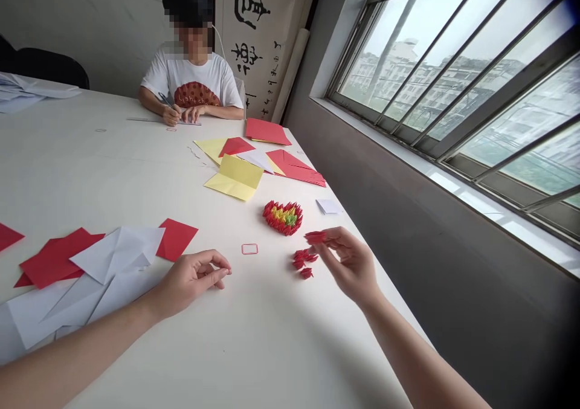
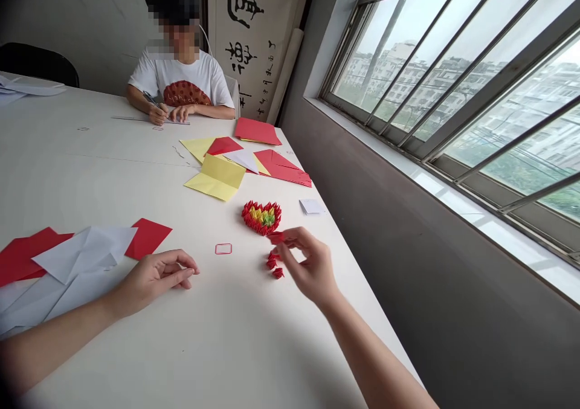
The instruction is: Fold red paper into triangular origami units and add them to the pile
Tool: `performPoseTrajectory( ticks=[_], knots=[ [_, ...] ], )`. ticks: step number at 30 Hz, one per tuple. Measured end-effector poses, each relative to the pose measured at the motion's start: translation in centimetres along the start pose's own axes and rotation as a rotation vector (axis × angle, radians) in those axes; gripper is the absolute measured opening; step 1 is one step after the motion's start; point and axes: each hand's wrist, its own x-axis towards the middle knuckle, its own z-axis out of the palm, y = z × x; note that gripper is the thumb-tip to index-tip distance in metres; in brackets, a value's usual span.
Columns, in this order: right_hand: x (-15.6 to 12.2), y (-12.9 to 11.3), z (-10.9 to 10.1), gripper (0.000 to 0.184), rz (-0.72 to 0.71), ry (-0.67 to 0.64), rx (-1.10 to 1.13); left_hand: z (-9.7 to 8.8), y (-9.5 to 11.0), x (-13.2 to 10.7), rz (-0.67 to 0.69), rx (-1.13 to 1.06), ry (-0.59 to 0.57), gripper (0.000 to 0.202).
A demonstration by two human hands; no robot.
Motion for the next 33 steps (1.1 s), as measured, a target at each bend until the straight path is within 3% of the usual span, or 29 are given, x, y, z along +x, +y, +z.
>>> performPoseTrajectory(
  ticks=[3, 5, 10, 17, 33],
  knots=[
    [-1.3, 3.0, -2.5, 0.015, 0.095, 0.088, -0.117, 0.1, 0.2, 0.0, -0.009, 0.010, -0.004, 0.020],
    [-2.3, 4.9, -3.2, 0.016, 0.216, 0.102, -0.166, 0.2, 0.4, 0.0, -0.024, 0.018, -0.003, 0.022],
    [-3.9, 7.5, -2.0, 0.013, 0.348, 0.137, -0.394, 0.3, 0.9, 0.0, -0.052, 0.029, -0.003, 0.024],
    [-3.5, 7.5, -0.4, 0.011, 0.417, 0.154, -0.607, 0.3, 0.9, 0.1, -0.046, 0.063, 0.007, 0.025],
    [-3.6, 7.1, 0.1, 0.014, 0.337, 0.083, -0.695, 0.3, 0.0, 0.3, -0.013, 0.082, 0.018, 0.025]
  ],
)
